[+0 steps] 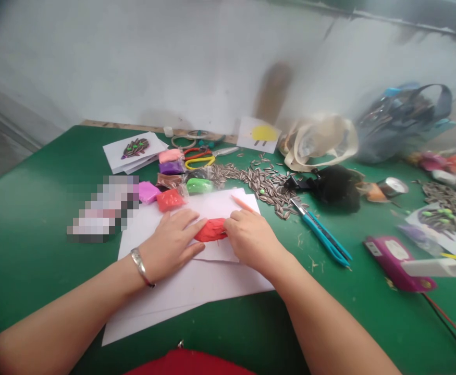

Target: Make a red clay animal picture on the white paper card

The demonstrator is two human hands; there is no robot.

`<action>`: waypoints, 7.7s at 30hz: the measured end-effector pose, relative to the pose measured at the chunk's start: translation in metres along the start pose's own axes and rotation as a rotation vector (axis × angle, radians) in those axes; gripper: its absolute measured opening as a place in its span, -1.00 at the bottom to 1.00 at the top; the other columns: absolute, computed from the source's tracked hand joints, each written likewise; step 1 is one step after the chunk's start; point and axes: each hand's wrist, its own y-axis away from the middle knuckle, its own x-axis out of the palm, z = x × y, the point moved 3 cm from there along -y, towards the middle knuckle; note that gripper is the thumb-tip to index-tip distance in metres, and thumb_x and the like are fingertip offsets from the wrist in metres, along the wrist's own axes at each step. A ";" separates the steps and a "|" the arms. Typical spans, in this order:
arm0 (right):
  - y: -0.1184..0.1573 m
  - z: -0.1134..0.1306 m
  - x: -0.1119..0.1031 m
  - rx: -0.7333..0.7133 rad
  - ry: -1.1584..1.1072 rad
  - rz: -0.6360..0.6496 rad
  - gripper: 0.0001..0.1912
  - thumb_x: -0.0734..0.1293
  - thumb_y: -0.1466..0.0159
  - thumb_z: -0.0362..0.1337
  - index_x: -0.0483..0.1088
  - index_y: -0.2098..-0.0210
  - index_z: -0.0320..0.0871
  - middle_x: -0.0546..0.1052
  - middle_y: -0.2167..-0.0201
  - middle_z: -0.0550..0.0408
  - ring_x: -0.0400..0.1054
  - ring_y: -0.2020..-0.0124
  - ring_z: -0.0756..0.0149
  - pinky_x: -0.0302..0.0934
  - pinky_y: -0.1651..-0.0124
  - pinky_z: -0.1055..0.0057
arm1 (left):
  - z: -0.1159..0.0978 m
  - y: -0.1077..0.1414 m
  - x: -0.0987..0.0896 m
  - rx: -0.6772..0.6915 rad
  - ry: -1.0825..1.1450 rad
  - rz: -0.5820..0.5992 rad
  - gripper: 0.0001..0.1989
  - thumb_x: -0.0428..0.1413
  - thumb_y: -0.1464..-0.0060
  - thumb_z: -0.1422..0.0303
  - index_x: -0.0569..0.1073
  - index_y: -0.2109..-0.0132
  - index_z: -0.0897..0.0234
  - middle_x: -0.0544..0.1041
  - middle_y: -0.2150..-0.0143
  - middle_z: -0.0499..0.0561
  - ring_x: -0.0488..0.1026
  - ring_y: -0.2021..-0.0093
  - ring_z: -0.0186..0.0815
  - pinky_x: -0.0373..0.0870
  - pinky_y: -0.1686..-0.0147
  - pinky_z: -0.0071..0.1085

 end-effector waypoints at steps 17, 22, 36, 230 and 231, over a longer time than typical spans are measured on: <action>-0.002 -0.001 0.000 0.032 -0.011 -0.007 -0.72 0.16 -0.26 -0.50 0.35 0.51 -0.13 0.38 0.53 0.10 0.39 0.35 0.27 0.17 -0.18 0.16 | 0.000 0.000 -0.001 -0.003 -0.005 0.000 -0.59 0.04 -0.19 0.24 0.31 -0.16 0.24 0.34 -0.15 0.18 0.22 -0.13 -0.02 0.12 -0.10 0.01; -0.002 -0.004 0.005 0.135 0.004 -0.017 -0.75 0.17 -0.28 -0.48 0.38 0.46 -0.15 0.42 0.46 0.03 0.41 0.11 0.20 0.23 -0.10 0.25 | -0.001 0.000 -0.001 -0.001 -0.005 0.016 -0.58 0.06 -0.19 0.23 0.31 -0.16 0.25 0.33 -0.15 0.18 0.22 -0.14 -0.01 0.12 -0.10 0.00; -0.010 0.006 0.013 0.072 0.031 -0.039 -0.76 0.17 -0.24 -0.51 0.39 0.45 -0.16 0.37 0.49 0.08 0.32 0.36 0.30 0.13 -0.17 0.17 | -0.002 -0.001 -0.003 -0.015 0.009 0.034 -0.59 0.05 -0.19 0.23 0.31 -0.15 0.25 0.33 -0.15 0.17 0.21 -0.14 -0.02 0.11 -0.10 -0.01; 0.010 -0.004 -0.016 0.064 -0.281 0.121 -0.78 0.07 -0.37 -0.40 0.32 0.24 -0.11 0.50 0.12 -0.05 -0.11 -0.37 0.12 -0.03 -0.28 -0.10 | -0.001 -0.001 0.003 -0.012 -0.050 -0.028 -0.63 -0.02 -0.25 0.26 0.32 -0.15 0.26 0.33 -0.17 0.19 0.22 -0.15 -0.04 0.12 -0.10 0.00; 0.010 -0.003 -0.017 0.045 -0.280 0.136 -0.78 0.08 -0.36 -0.40 0.32 0.28 -0.12 0.50 0.13 -0.06 -0.11 -0.37 0.12 0.00 -0.28 -0.07 | 0.000 -0.001 0.003 -0.014 -0.047 -0.028 -0.63 -0.02 -0.25 0.26 0.32 -0.16 0.26 0.33 -0.18 0.19 0.22 -0.15 -0.04 0.12 -0.10 0.00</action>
